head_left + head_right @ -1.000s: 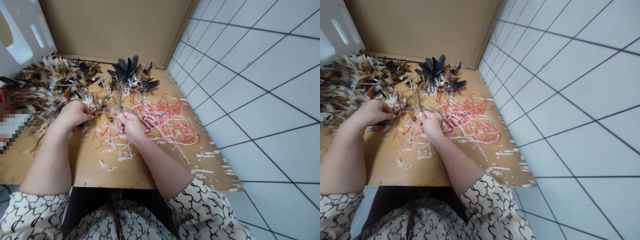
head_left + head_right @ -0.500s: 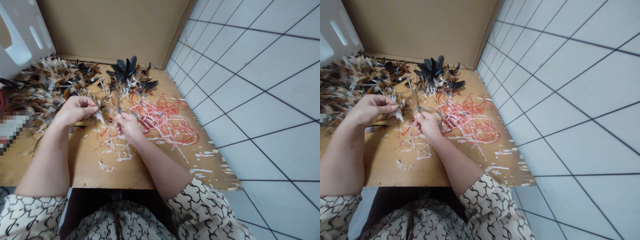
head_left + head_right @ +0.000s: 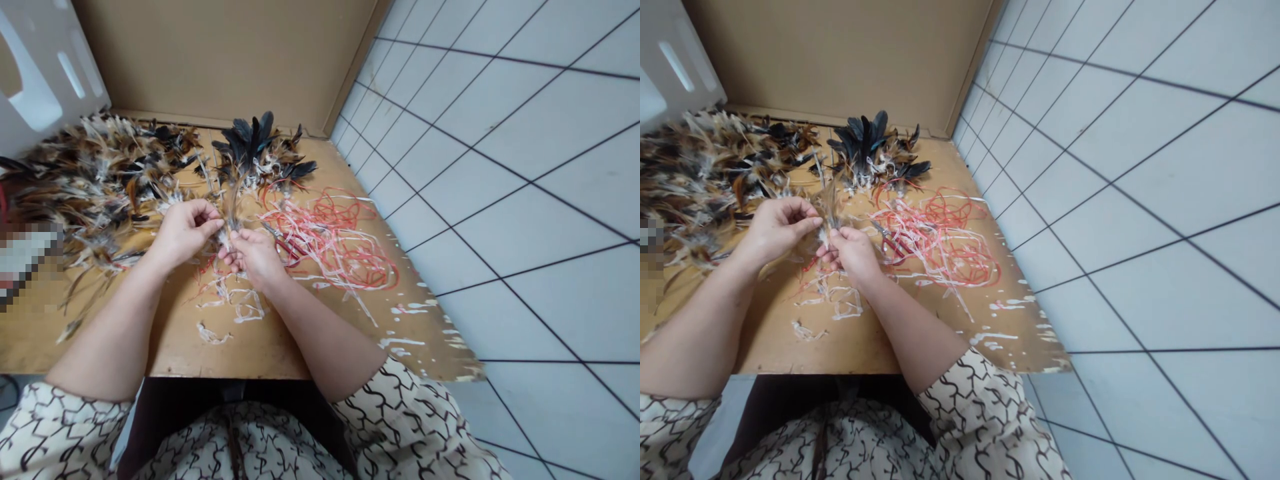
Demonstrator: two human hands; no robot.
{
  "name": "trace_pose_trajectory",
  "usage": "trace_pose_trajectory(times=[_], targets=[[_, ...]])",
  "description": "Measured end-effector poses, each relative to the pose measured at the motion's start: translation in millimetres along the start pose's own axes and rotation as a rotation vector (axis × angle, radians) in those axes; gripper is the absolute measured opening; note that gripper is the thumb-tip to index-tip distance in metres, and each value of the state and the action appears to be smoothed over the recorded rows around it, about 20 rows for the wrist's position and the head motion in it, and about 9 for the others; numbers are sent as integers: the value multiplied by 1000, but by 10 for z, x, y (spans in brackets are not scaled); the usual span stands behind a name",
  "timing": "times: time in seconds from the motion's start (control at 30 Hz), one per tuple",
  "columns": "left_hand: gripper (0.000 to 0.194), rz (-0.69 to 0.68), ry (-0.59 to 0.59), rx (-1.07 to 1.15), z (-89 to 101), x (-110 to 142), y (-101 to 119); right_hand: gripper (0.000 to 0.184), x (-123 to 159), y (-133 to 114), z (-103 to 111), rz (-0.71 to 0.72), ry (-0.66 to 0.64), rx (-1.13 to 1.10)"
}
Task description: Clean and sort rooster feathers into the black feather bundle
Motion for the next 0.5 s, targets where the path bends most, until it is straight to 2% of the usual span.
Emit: trace_pose_trajectory(times=[0.23,0.5], targets=[[6,-50,85,-208,-14,30,96,23,13,5,13,-13,35,-6],[9,-253,111,-542,-136,79,236,19,25,26,8,-47,43,-56]])
Point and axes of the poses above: each hand's wrist, its own x-axis away from the middle knuckle, its own z-axis out of the back of the hand, y = z × x, the point moved 10 cm from there along -x, towards the middle knuckle, and after that the axes turned 6 degrees about -y, right-handed, at the moved point
